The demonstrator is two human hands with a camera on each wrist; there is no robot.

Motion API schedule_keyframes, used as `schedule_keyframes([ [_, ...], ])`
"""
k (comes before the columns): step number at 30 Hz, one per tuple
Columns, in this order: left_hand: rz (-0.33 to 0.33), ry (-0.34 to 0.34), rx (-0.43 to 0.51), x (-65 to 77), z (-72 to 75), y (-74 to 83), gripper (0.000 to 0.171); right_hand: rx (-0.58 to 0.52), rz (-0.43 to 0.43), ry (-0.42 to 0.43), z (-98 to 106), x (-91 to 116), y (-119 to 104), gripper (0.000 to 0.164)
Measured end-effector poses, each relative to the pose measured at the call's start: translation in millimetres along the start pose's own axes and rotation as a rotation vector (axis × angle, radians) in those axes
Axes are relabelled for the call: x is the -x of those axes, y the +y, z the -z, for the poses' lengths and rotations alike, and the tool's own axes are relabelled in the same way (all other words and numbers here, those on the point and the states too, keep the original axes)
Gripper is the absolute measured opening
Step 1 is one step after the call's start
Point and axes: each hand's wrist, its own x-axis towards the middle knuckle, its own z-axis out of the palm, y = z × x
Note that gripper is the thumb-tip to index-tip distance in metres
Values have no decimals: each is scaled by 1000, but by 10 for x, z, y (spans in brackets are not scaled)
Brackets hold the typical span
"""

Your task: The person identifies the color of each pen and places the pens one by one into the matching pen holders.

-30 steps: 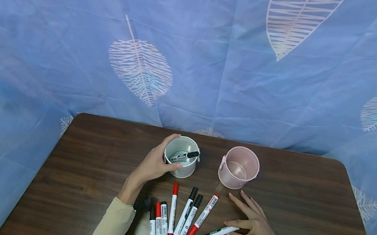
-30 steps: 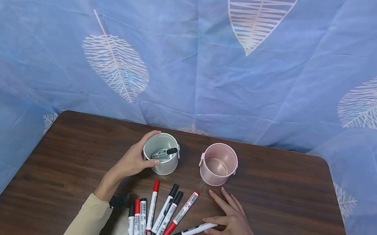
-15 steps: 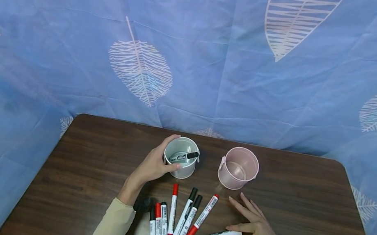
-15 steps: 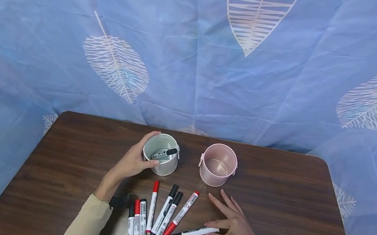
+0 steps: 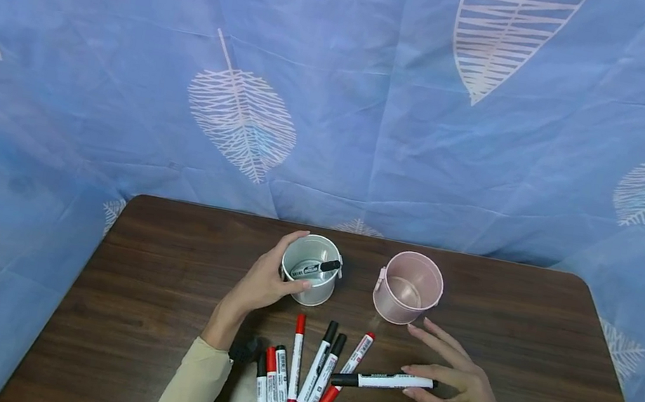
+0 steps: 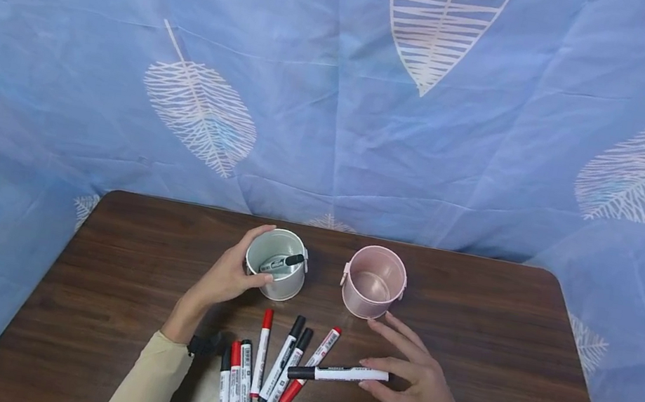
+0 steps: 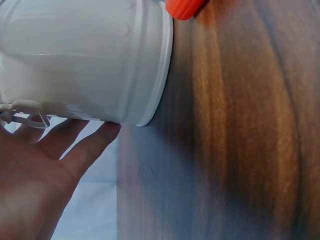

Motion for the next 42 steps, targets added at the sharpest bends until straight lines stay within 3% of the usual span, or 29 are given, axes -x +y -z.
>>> schedule_keyframes([
  [4,-2,-2,-5,-14,-3,-4,85,-39,-6,51,-13,-37,-42,48],
  [11,5,23,-52,-74,-69,-425,89,-41,12,90,32,-187,-203,51],
  [17,10,18,-62,-73,-89,-427,90,-28,22,104,148,-434,-420,49],
  [23,18,31,-70,-67,-81,-431,90,-22,77,148,181,-607,-391,25],
  [28,30,30,-89,-47,-69,-435,89,-31,97,181,136,-619,-228,32],
  [31,39,44,-86,-8,-62,-436,89,-37,84,179,93,-613,-182,27],
  [36,52,39,-84,20,-59,-432,89,-43,64,208,72,-692,-274,24],
  [42,31,38,-81,-54,-88,-432,89,2,78,241,155,-953,-386,23],
])
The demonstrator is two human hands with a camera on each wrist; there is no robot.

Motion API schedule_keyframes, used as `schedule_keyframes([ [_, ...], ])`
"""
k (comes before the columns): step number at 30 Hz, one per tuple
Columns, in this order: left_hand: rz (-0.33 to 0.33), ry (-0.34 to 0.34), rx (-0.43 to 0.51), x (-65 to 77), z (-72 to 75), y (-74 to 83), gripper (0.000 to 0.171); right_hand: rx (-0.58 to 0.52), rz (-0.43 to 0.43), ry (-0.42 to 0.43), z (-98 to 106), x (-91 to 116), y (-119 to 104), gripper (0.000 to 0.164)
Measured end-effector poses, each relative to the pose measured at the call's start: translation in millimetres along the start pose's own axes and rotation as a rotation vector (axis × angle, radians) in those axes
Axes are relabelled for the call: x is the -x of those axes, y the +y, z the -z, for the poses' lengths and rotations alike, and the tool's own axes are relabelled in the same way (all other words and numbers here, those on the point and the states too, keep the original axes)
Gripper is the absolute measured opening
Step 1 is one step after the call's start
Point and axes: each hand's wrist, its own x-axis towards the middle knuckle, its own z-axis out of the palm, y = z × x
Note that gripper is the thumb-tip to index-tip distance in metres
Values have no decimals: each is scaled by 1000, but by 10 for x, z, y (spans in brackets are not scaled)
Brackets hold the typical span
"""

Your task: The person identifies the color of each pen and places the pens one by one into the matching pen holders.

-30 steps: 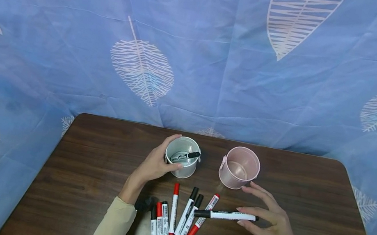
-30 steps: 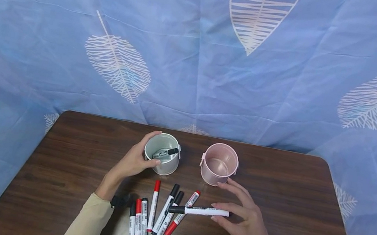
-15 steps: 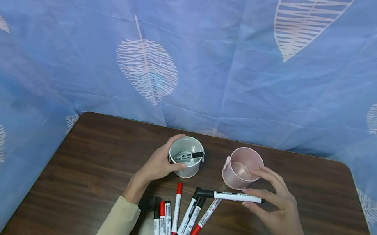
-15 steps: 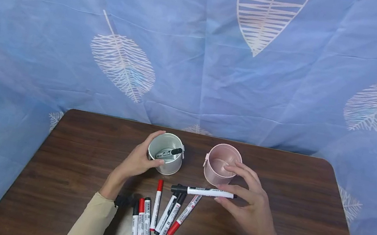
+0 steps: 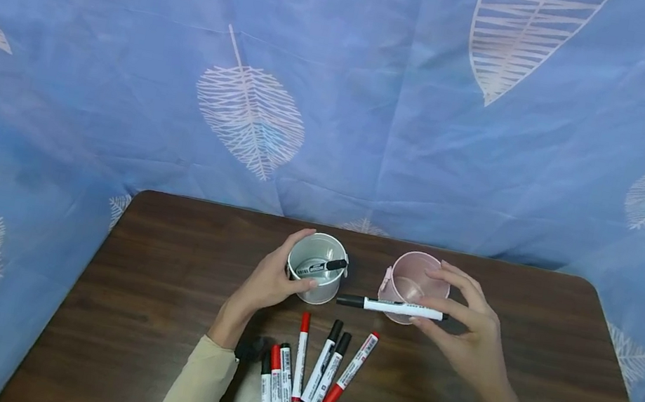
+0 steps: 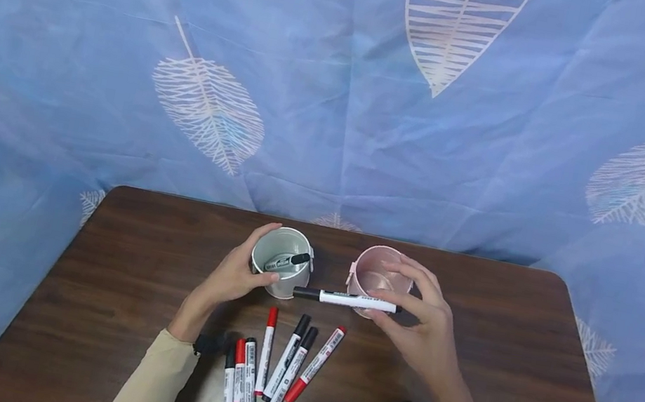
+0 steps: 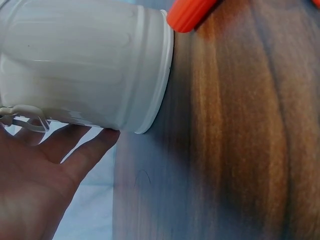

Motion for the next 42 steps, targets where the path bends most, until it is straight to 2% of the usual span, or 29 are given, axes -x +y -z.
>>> schedule_keyframes([
  [2,0,-1,-3,-17,3,5,89,12,6,3,-15,-92,12,21],
  [5,-1,-4,-2,-28,4,7,89,17,5,1,-59,-200,40,37],
  [7,2,-6,-4,-22,3,3,88,17,8,-7,-100,-249,55,40],
  [18,-8,-2,8,-11,-1,10,88,6,6,-8,-225,-301,136,39],
  [23,-13,-22,18,-29,-39,0,90,40,-67,-29,-227,-337,144,35],
  [27,2,2,28,12,11,50,89,58,-108,-79,-313,-381,322,31],
  [31,5,15,14,25,36,44,88,99,-92,-106,-382,-445,484,30],
  [33,4,21,-1,17,27,-15,89,115,-83,-111,-404,-491,494,29],
  [42,-12,24,37,-4,-13,-38,88,101,-68,-113,-427,-544,518,29],
])
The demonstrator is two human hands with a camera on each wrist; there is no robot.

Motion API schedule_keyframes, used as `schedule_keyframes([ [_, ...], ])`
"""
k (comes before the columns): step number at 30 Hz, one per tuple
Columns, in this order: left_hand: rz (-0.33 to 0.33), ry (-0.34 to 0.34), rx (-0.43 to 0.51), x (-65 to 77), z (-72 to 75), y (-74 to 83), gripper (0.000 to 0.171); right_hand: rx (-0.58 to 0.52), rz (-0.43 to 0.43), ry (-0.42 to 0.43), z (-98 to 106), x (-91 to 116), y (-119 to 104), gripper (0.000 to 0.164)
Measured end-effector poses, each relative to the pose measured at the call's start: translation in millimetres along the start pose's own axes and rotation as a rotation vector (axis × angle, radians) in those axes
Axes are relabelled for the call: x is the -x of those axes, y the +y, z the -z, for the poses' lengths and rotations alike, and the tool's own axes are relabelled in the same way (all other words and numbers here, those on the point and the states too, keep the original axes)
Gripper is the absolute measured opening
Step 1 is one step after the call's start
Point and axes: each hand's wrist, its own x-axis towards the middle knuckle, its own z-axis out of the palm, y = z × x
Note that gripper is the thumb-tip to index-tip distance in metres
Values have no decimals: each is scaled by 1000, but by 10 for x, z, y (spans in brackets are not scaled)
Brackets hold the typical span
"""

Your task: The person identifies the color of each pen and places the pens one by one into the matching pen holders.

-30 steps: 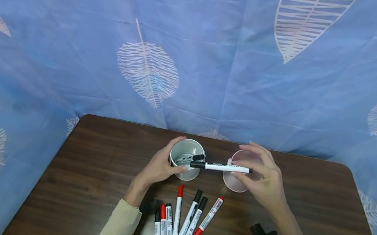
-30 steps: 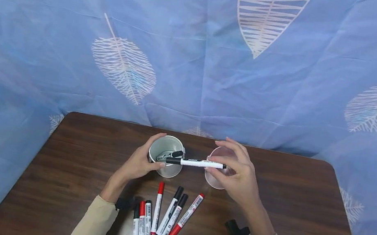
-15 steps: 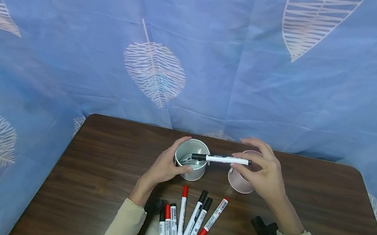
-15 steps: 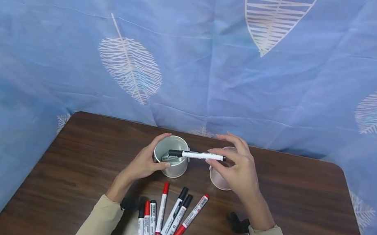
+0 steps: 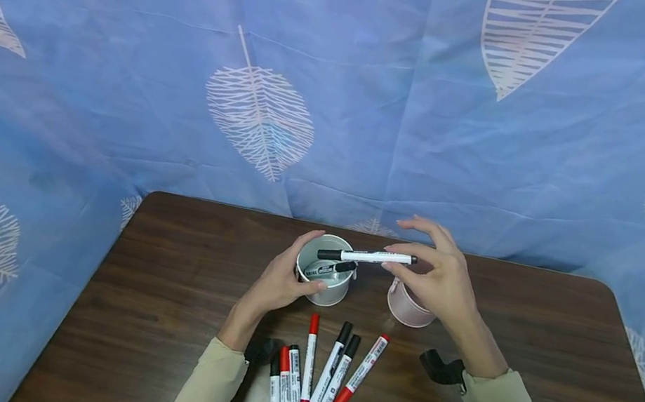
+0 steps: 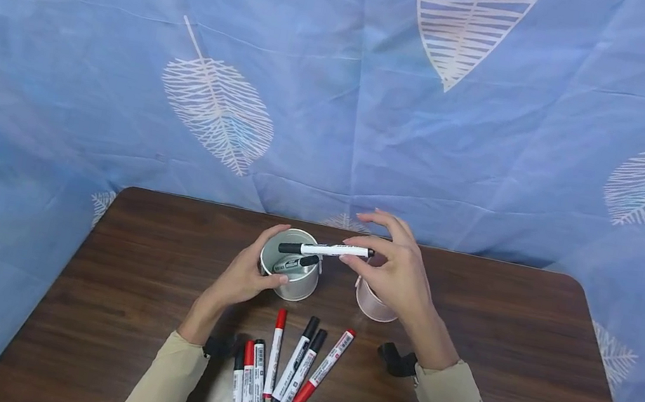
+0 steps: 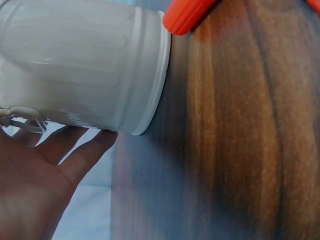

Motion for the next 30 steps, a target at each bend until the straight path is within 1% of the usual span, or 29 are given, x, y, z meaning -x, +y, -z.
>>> schedule_keyframes([
  [4,13,-3,-21,-2,-2,4,88,21,-18,-10,-4,-5,-16,28],
  [9,26,-11,-26,-2,0,27,88,78,-50,-49,-33,-44,-45,25],
  [14,31,-6,-22,-4,-4,29,89,117,-25,-86,-112,-121,-49,23],
  [19,32,-3,-8,1,-10,20,90,146,4,-94,-210,-177,-57,22],
  [24,41,-5,15,14,4,34,91,183,-1,-114,-284,-202,-69,20],
  [30,26,-18,6,-6,-11,41,90,207,-8,-123,-294,-191,-75,18],
])
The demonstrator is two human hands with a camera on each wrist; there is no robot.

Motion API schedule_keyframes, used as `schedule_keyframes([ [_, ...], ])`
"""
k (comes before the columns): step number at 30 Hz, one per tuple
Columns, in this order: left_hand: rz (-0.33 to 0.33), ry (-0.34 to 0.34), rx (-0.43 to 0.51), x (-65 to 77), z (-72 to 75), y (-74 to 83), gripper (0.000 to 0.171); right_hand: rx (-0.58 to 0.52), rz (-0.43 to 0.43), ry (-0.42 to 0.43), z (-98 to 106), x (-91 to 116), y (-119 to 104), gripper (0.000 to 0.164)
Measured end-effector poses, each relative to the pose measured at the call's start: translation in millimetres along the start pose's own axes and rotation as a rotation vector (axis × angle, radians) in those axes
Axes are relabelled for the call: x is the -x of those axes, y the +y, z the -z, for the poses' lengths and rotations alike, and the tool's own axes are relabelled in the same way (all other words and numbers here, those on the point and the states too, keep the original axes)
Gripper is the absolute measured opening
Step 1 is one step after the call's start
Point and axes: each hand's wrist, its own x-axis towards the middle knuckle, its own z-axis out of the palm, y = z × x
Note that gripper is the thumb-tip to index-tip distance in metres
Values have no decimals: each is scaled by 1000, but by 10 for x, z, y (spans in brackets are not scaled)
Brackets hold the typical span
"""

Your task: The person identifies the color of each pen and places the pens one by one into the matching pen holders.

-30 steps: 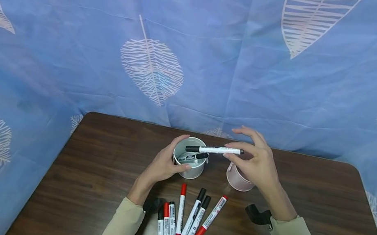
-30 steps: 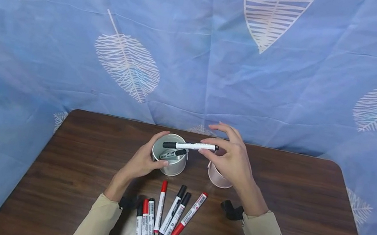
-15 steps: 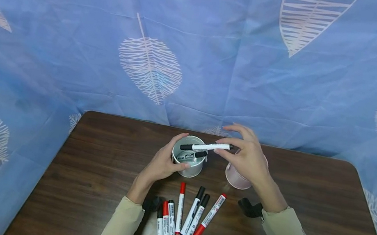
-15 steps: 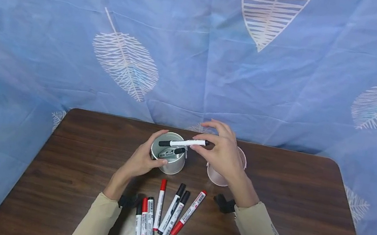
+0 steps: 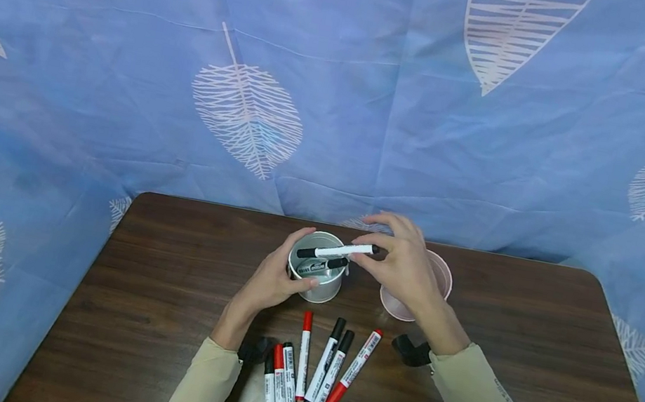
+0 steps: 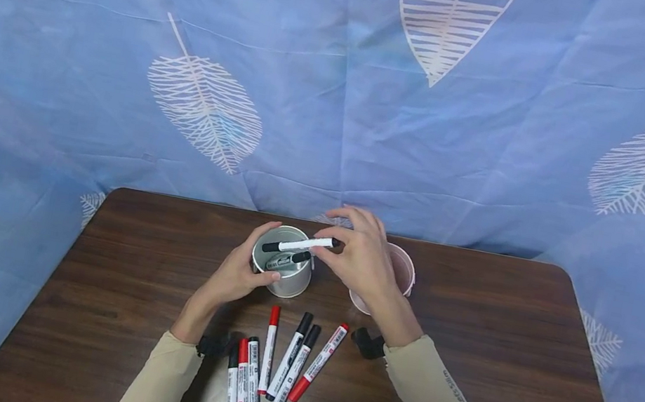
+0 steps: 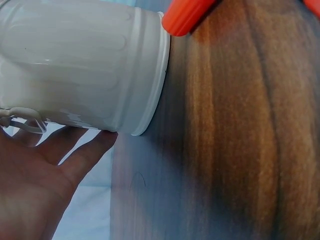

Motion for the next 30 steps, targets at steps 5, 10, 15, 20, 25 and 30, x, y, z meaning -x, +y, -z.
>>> schedule_keyframes([
  [5,-14,8,-2,3,0,-7,90,-3,10,-3,-31,10,-4,18],
  [10,-12,9,-6,21,-1,-6,89,-2,29,-17,-86,20,-14,21],
  [15,-19,-1,-7,19,-5,-12,89,24,43,-26,-119,29,-21,41],
  [20,-23,-2,-7,16,-14,-19,89,46,57,-34,-106,59,-25,56],
  [25,-39,0,-5,20,-14,-34,88,82,80,-35,-85,93,-49,66],
  [30,-41,2,0,17,-15,-44,88,90,82,-24,-91,107,-49,69],
])
